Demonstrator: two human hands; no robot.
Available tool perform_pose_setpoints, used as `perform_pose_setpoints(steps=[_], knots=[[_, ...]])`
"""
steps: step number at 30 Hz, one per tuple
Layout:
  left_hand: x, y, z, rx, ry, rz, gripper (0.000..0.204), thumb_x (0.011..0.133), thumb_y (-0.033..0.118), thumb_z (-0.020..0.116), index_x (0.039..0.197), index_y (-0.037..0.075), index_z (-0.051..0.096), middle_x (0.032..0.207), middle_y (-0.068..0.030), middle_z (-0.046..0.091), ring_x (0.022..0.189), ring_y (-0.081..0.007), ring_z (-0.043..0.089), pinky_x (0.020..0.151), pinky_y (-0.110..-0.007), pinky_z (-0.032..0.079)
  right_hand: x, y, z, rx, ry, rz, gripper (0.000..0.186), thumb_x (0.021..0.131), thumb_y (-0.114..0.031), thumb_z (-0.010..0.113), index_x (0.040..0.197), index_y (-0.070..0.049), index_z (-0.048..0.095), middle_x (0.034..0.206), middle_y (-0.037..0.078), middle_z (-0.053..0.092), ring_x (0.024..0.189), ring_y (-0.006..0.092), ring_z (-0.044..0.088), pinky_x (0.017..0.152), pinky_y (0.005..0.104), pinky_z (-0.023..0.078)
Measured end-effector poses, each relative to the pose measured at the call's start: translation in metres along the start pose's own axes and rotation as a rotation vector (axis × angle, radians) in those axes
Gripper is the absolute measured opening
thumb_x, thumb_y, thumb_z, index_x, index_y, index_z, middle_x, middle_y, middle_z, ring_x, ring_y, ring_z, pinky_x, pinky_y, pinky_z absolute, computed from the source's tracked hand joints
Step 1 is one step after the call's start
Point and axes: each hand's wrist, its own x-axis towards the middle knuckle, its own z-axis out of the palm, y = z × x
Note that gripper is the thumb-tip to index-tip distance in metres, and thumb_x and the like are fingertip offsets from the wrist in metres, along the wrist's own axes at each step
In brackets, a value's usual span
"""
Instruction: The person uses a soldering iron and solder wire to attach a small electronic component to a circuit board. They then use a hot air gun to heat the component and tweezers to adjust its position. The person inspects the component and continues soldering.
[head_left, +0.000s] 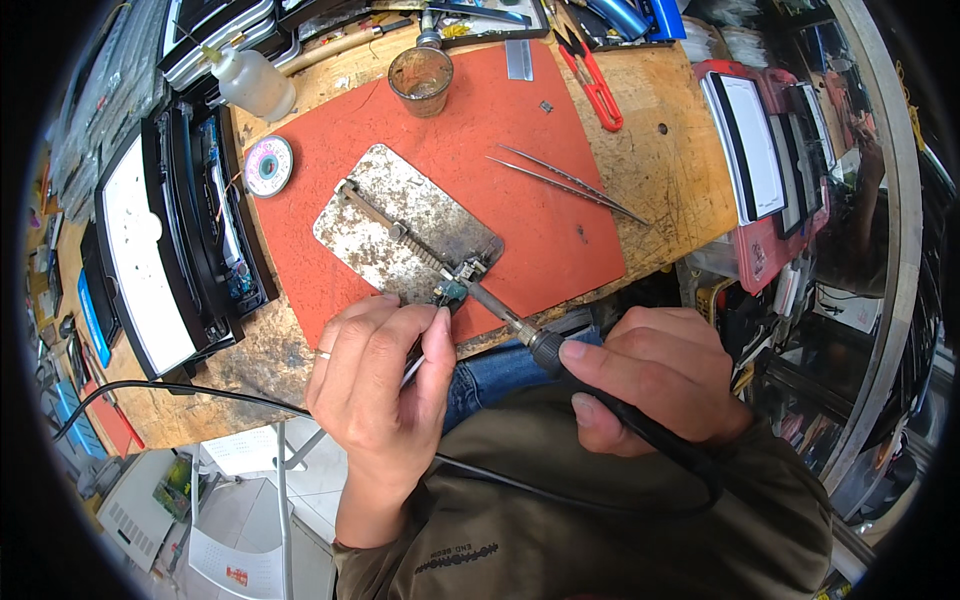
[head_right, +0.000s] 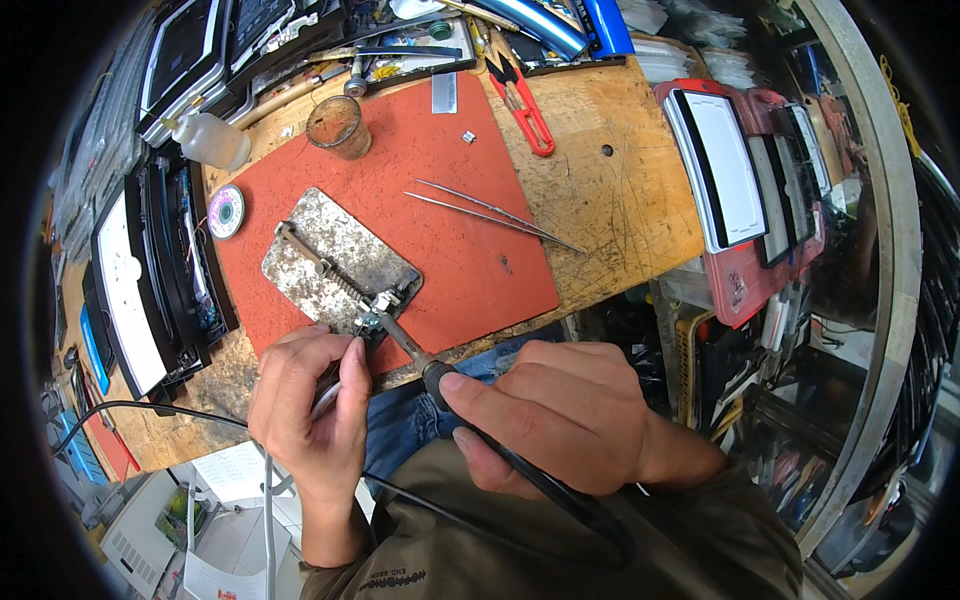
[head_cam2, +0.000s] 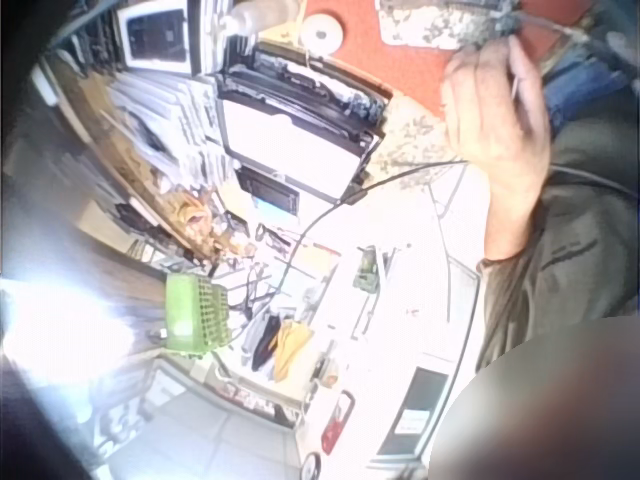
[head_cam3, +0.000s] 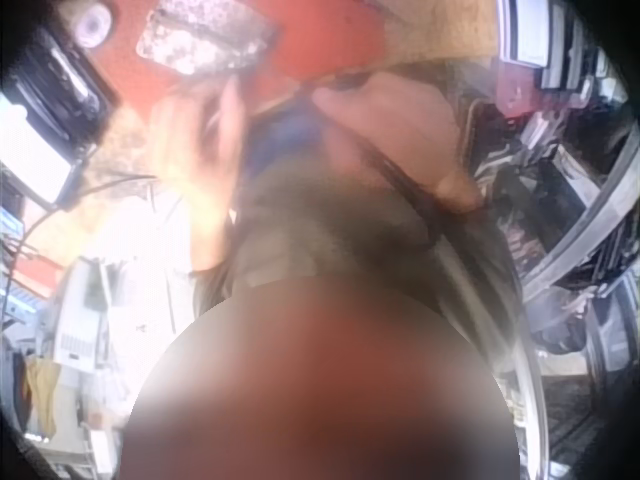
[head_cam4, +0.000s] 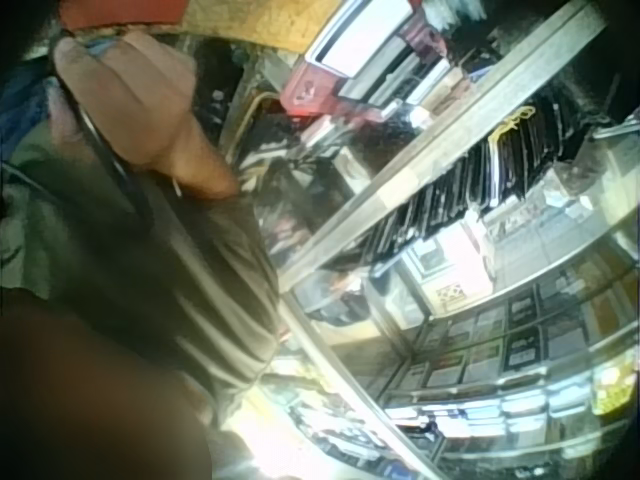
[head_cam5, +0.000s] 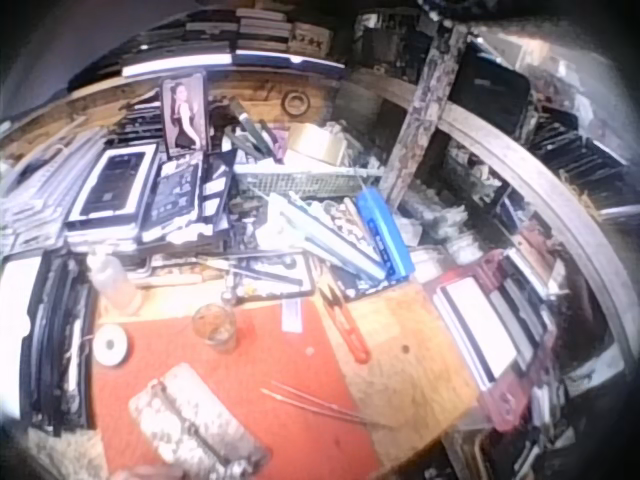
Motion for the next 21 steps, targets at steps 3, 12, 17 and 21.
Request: perform_pose_setpoints(steps=[3,12,17,21], knots=[[-0.0001,0.0000,-0.0006,-0.002,-0.003,-0.004,0.024,0.078,-0.004,0.089,0.096,0.003,0.077,0.088,-0.0108,0.074,0.084,-0.0330,0.075,0.076,-0.042,0.060,-0.0001,-0.0006,-0.0003,-0.001,-0.014,0.003,0.038,0.087,-0.010,0.080,0.122,0.003,0.074,0.078,0.008,0.069,0.059,0.0239,0.066,0.051,0.0359,0.052],[-0.0009,-0.0002,-0.0019,0.001,-0.007,-0.010,0.025,0.078,-0.004,0.090,0.097,0.003,0.076,0.088,-0.0110,0.074,0.085,-0.0334,0.076,0.077,-0.042,0.061,-0.0015,-0.0008,-0.0018,0.002,0.001,-0.002,0.040,0.085,-0.010,0.080,0.122,0.003,0.074,0.077,0.008,0.069,0.059,0.0236,0.066,0.051,0.0361,0.052],[-0.0013,0.0001,-0.0015,0.001,-0.007,-0.009,0.025,0.077,-0.004,0.090,0.097,0.003,0.077,0.089,-0.0111,0.074,0.086,-0.0334,0.076,0.077,-0.042,0.060,-0.0006,0.0003,0.0020,0.001,0.005,0.006,0.038,0.087,-0.010,0.080,0.122,0.003,0.074,0.077,0.007,0.068,0.059,0.0235,0.066,0.051,0.0358,0.052],[-0.0009,-0.0003,-0.0015,0.001,-0.009,-0.010,0.025,0.077,-0.004,0.090,0.097,0.004,0.077,0.089,-0.0111,0.074,0.086,-0.0334,0.076,0.077,-0.042,0.060,-0.0006,-0.0004,0.0009,-0.023,-0.005,-0.008,0.037,0.088,-0.011,0.079,0.122,0.003,0.074,0.076,0.006,0.068,0.058,0.0230,0.065,0.051,0.0352,0.051]])
